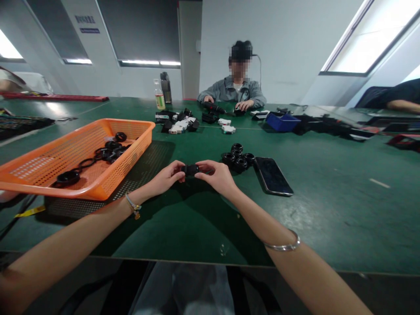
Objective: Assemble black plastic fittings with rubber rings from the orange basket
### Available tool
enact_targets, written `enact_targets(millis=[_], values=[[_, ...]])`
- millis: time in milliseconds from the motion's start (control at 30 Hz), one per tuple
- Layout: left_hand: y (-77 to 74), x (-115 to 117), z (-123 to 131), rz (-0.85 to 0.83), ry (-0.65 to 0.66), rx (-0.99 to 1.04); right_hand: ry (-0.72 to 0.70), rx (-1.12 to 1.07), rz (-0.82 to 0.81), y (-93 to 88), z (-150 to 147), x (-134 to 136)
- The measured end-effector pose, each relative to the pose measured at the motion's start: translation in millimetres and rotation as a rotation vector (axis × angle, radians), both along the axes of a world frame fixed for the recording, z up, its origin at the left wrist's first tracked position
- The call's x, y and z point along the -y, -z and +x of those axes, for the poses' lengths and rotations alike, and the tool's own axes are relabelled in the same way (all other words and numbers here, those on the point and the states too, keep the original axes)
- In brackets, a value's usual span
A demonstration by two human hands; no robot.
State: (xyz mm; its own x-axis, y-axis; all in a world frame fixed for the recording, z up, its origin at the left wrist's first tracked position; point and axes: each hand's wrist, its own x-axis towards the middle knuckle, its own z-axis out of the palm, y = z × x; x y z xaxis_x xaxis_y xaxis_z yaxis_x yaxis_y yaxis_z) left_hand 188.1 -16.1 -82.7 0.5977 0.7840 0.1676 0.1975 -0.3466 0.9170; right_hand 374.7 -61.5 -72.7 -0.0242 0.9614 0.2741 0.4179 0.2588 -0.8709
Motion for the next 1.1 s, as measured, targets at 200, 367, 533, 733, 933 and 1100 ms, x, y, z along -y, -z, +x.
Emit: enact_targets(millis=[200, 367, 533, 733, 933, 1100], values=[[1.1, -2.1, 0.3, -0.034, -0.002, 0.015, -0.035, 0.030, 0.022, 4.2, 2.5, -2.4], [-0.3, -0.8, 0.4, -0.041, 0.002, 0.013, 0.014, 0.093, 0.047, 3.0, 1.6, -1.5], [0.3, -1.0, 0.6, -0.029, 0.005, 0.023, 0.017, 0.096, 0.089, 2.1, 1.2, -0.4], [1.9, -1.6, 0.3, -0.041, 0.008, 0.038, -0.012, 0.083, 0.062, 4.1, 3.6, -2.3], [2.2, -1.3, 0.2, -0.049, 0.017, 0.047, -0.014, 0.050, 0.041, 3.6, 2.1, -1.3], [5.0, -3.9, -0.4, -0.039, 0.029, 0.057, -0.034, 0.020, 0.044, 3.6, 1.2, -0.8]])
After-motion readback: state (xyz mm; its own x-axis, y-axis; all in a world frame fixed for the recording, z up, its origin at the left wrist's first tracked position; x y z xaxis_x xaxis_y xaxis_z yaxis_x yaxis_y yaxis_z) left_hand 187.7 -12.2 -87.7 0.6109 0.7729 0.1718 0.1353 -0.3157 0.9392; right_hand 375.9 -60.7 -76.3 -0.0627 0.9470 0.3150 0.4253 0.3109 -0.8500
